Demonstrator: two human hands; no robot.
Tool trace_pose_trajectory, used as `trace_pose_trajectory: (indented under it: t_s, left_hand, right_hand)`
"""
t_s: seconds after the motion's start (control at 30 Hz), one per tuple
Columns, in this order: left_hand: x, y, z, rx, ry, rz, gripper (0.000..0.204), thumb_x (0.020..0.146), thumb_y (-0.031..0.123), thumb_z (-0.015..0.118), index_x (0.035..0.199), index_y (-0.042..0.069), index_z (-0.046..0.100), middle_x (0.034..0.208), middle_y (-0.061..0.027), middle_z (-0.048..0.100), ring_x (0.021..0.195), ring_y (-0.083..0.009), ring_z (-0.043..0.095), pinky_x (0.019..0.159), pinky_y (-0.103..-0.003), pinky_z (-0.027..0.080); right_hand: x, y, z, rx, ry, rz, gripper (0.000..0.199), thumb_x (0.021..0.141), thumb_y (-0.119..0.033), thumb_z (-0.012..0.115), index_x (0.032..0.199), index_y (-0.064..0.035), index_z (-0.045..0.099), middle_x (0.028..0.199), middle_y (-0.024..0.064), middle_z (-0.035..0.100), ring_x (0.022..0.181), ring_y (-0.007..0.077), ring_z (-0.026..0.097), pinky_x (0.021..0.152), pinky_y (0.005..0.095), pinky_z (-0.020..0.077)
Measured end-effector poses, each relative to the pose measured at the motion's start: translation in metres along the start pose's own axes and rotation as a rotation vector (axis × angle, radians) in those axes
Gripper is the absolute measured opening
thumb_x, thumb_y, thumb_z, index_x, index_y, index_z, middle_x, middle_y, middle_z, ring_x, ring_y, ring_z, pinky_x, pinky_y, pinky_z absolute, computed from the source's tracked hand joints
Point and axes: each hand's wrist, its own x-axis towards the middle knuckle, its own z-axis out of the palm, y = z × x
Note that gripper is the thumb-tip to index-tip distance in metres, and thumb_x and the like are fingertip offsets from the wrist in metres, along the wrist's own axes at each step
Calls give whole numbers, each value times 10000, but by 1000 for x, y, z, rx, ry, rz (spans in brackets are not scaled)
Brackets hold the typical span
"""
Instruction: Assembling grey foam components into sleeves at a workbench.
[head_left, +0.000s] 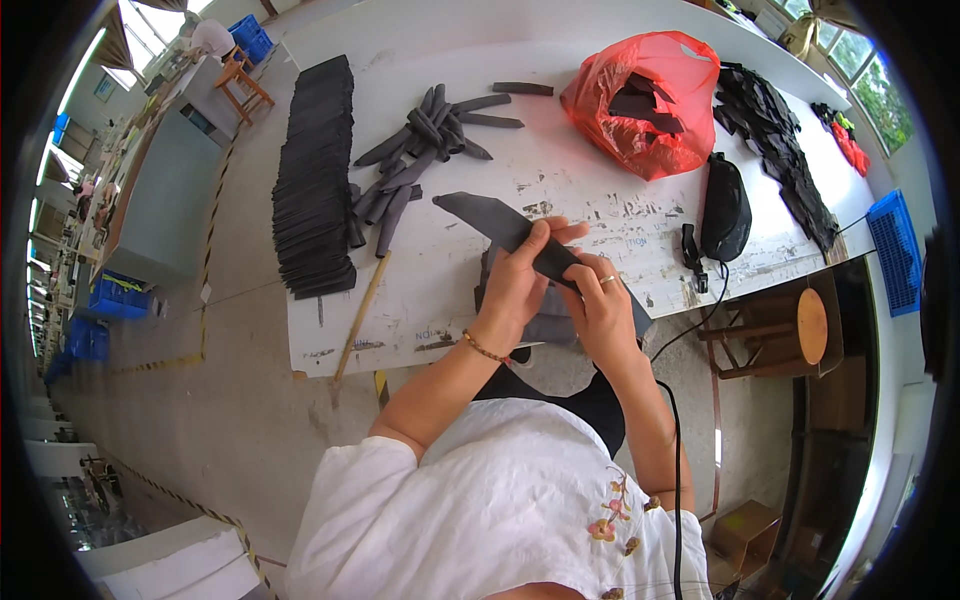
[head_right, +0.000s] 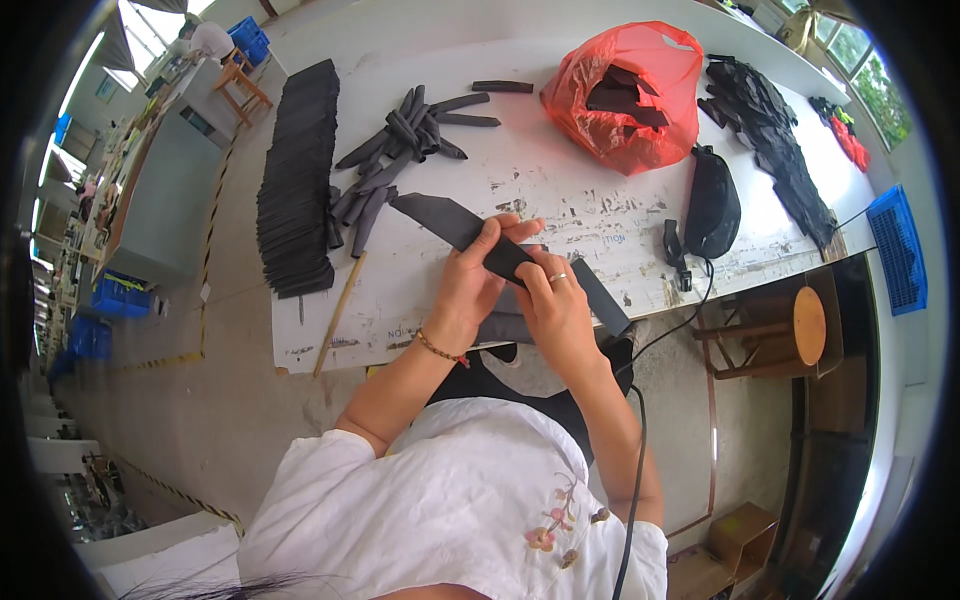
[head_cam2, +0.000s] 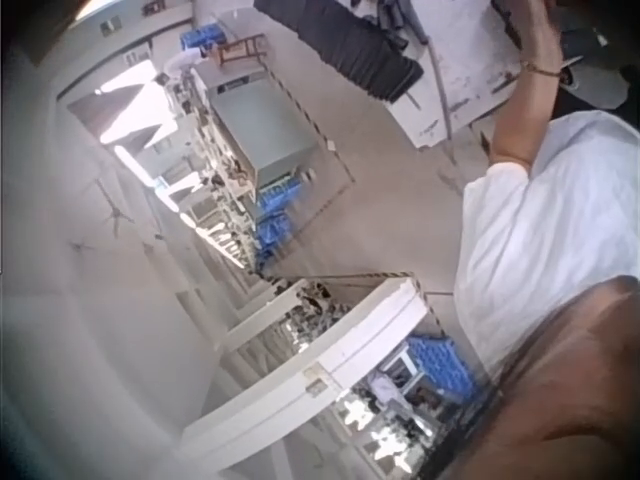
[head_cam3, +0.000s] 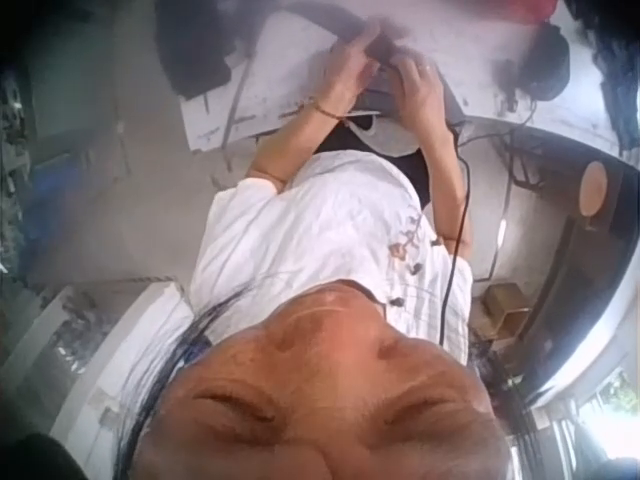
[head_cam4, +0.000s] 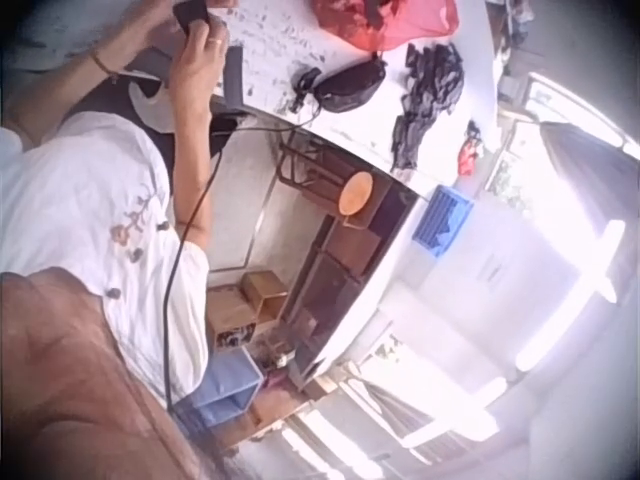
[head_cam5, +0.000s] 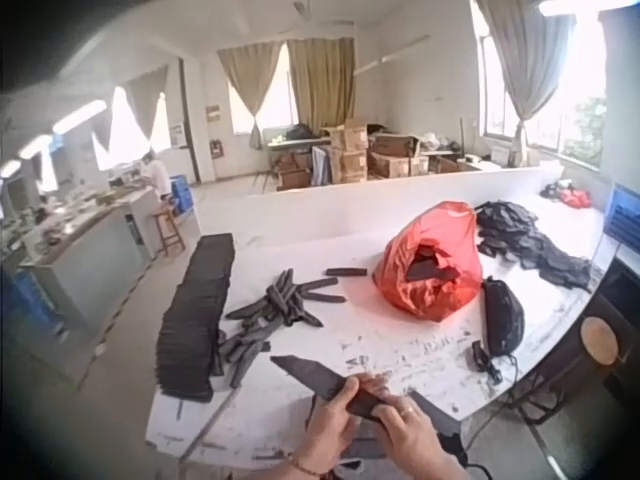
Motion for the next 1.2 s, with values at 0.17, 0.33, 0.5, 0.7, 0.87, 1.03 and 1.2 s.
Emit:
trace_pose_trajectory:
  t_s: [0.17, 0.33, 0.5, 0.7, 0.87, 1.03, 1.2]
  left_hand:
    - [1, -7, -1, -23, 16, -51, 266, 970, 241, 557, 1094, 9, 596, 1094, -183, 668, 1041, -235, 625, 926, -357, 477]
    - [4, -4, -3, 19, 22, -30, 307, 963, 265, 569, 1117, 0, 584, 1083, -184, 665, 1025, -256, 629, 932, -374, 482]
    - [12, 26, 7, -125, 23, 75, 295, 979, 236, 538, 1151, -2, 563, 1087, -145, 651, 1038, -275, 621, 950, -408, 485]
    - [10, 20, 22, -170, 8, 226, 280, 977, 236, 547, 1080, -23, 571, 981, -134, 659, 951, -272, 643, 939, -414, 502]
    - [0, 3, 27, -179, 33, 136, 274, 980, 245, 544, 1099, 1, 577, 928, -110, 662, 930, -257, 640, 886, -388, 508]
    - [-4, 1, 24, -186, 31, 169, 267, 983, 247, 540, 1109, 16, 581, 907, -82, 658, 893, -236, 639, 853, -364, 502]
    - [-4, -3, 22, -234, 68, 188, 266, 983, 254, 542, 1106, 20, 577, 875, -65, 645, 863, -220, 634, 836, -347, 501]
  right_hand:
    - [7, -4, -1, 25, -29, 67, 273, 763, -8, 700, 985, -43, 545, 1027, 141, 570, 901, 351, 589, 691, 424, 511]
    - [-3, 3, -7, 61, -43, 149, 191, 778, -22, 706, 917, -32, 577, 992, 130, 589, 835, 336, 607, 669, 411, 504]
    - [-1, 12, -20, 66, 39, 17, 166, 760, -3, 718, 875, -15, 599, 916, 119, 592, 770, 315, 603, 620, 393, 488]
    - [13, 6, -29, 36, 109, -111, 209, 717, 51, 731, 861, -12, 593, 894, 104, 579, 734, 288, 580, 607, 382, 474]
    - [16, 7, -22, 55, 115, -149, 205, 709, 59, 727, 849, -5, 592, 880, 104, 579, 719, 283, 576, 601, 378, 471]
    - [17, 5, -19, 64, 110, -135, 200, 703, 60, 723, 840, -3, 592, 881, 107, 588, 719, 284, 576, 599, 371, 471]
    - [16, 4, -14, 74, 95, -125, 177, 728, 54, 719, 847, -3, 601, 894, 111, 600, 712, 279, 584, 604, 354, 479]
